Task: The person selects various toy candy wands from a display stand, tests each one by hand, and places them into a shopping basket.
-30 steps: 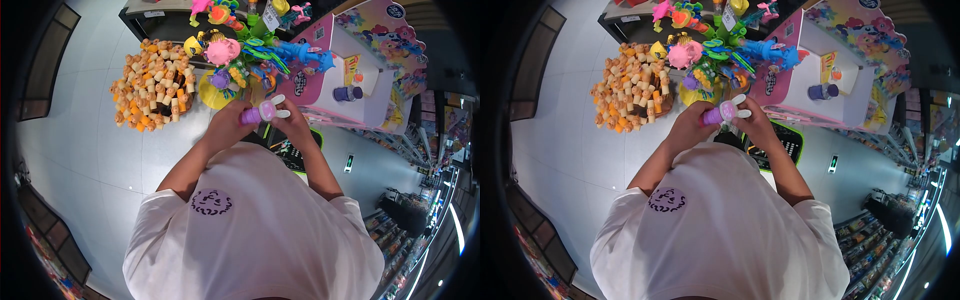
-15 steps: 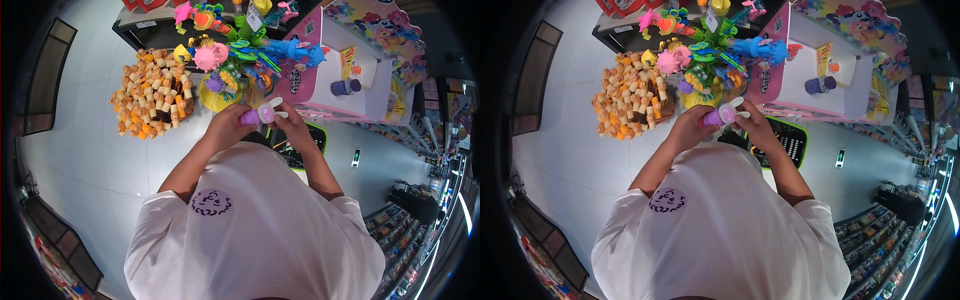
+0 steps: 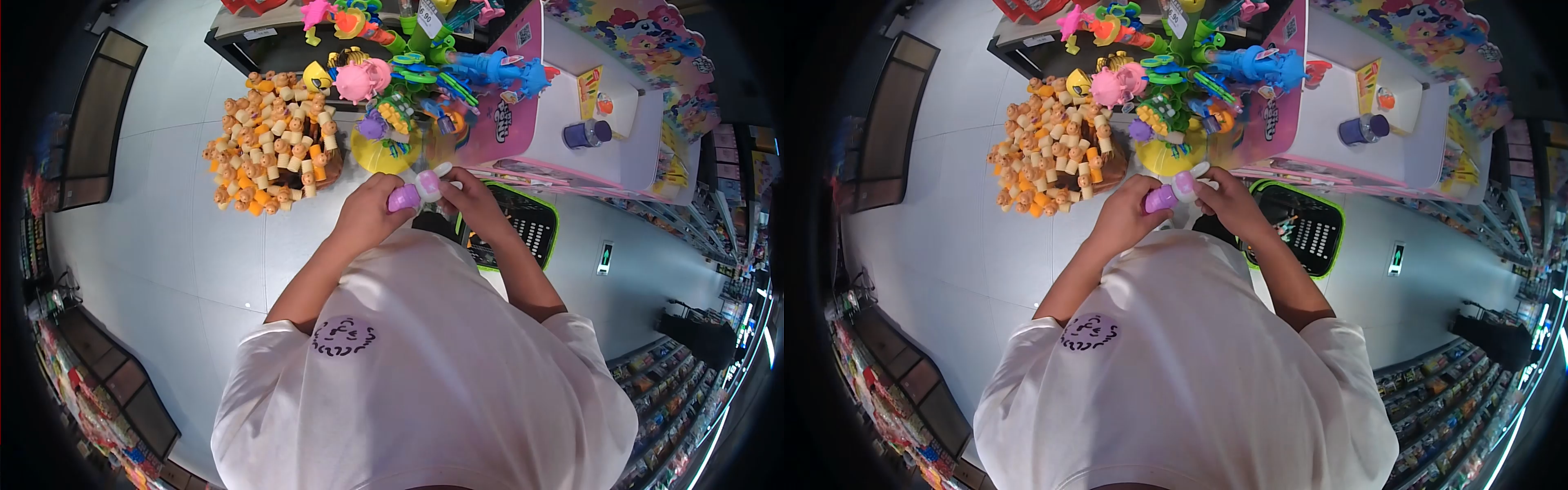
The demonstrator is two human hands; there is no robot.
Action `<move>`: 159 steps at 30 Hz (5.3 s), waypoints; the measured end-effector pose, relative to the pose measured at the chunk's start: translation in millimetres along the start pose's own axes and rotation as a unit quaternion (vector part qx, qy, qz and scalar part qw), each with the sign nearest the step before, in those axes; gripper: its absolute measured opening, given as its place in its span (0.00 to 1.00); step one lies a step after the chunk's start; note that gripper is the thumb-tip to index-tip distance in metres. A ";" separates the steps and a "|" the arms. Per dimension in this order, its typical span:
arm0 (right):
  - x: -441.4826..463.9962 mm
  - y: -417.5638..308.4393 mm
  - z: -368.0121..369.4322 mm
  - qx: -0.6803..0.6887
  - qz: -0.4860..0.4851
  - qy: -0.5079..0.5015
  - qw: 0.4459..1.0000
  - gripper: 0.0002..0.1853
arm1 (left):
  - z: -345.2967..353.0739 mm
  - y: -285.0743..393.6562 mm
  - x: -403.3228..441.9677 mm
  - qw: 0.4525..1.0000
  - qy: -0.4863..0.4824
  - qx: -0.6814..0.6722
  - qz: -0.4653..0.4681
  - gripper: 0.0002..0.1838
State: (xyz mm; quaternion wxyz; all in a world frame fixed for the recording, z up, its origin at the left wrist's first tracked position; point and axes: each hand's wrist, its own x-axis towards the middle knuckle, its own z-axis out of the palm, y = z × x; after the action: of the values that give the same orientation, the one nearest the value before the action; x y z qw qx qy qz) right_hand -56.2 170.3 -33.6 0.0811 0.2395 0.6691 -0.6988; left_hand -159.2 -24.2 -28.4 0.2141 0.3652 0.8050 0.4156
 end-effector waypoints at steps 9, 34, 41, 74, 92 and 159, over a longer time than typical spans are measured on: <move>14.3 9.4 16.1 0.027 -0.020 -0.078 0.996 0.12 | -9.0 -8.1 -25.6 0.998 0.020 0.021 -0.060 0.21; -21.2 52.0 -87.9 0.127 0.027 -0.023 0.991 0.14 | 72.7 36.4 12.2 0.998 0.020 0.027 -0.058 0.26; -48.3 78.5 -133.5 0.229 0.050 0.034 0.972 0.13 | 103.6 63.2 27.2 0.998 -0.030 -0.009 -0.062 0.24; -76.6 286.6 -216.4 0.461 0.114 0.170 0.864 0.05 | 269.7 4.0 51.8 0.834 -0.180 -0.318 -0.412 0.17; -31.3 520.4 -226.9 0.429 0.289 0.354 0.779 0.07 | 371.6 -88.8 19.2 0.842 -0.480 0.189 -0.160 0.15; 56.3 209.6 -55.4 -0.034 0.205 0.055 0.977 0.10 | 82.9 -306.5 -146.4 0.866 -0.007 -0.186 -0.464 0.17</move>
State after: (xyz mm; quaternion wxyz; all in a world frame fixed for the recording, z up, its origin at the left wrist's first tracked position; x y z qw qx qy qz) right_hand -1.8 216.8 -245.9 0.1936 0.4068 0.6328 -0.6298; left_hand -137.2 -212.6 -322.1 0.4517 -0.0947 0.7877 0.4081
